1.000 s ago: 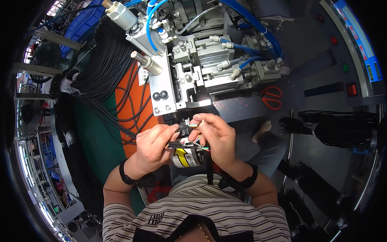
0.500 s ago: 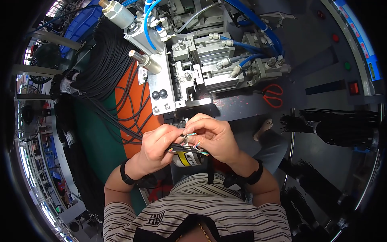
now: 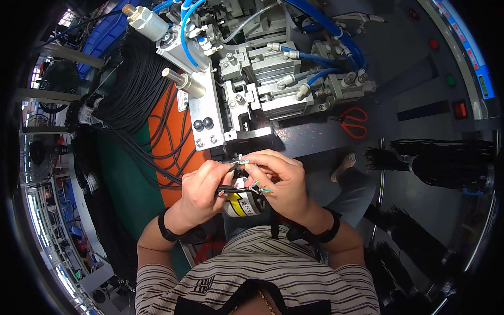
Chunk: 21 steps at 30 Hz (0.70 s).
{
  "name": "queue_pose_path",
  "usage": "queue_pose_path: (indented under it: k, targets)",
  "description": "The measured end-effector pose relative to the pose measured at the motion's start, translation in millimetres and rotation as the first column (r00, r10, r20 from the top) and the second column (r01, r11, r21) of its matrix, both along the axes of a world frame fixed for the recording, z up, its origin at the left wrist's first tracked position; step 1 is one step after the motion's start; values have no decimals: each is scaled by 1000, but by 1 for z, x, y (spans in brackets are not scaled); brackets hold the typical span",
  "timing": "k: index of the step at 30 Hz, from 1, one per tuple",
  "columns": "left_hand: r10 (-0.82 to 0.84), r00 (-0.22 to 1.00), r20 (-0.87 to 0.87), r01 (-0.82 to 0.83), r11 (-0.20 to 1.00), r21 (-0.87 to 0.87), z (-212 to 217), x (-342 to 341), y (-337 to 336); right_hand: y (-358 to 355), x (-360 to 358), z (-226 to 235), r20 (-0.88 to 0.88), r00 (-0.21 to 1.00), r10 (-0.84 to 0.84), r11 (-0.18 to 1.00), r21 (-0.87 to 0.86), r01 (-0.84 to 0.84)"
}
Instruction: The person inserts the ends of wires into a machine by hand, picks up a bundle of cables to check the connectors, and then uses scissors on the machine.
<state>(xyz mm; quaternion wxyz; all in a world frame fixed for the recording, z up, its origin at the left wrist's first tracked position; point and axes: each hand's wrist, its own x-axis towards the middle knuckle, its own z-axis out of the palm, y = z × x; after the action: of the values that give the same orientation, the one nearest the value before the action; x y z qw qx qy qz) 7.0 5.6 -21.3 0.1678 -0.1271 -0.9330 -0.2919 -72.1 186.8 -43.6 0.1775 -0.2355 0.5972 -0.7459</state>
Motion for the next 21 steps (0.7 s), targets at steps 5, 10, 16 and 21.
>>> queue_pose_path:
  k: [5, 10, 16, 21]
  targets:
    - [-10, 999, 39, 9, 1000, 8, 1, -1, 0, 0, -1, -4, -102, 994, -37, 997, 60, 43]
    - [-45, 997, 64, 32, 982, 185, 2, -8, -1, 7, -16, 1, -202, 974, 100, 983, 172, -65]
    - [-28, 996, -88, 32, 999, 43, 5, 0, 2, 8, -22, 0, 617, 710, 340, 935, -137, -328]
    - [-22, 994, -105, 32, 995, 92, 9, -4, 2, -8, 15, -8, 569, 796, 205, 955, -294, -36]
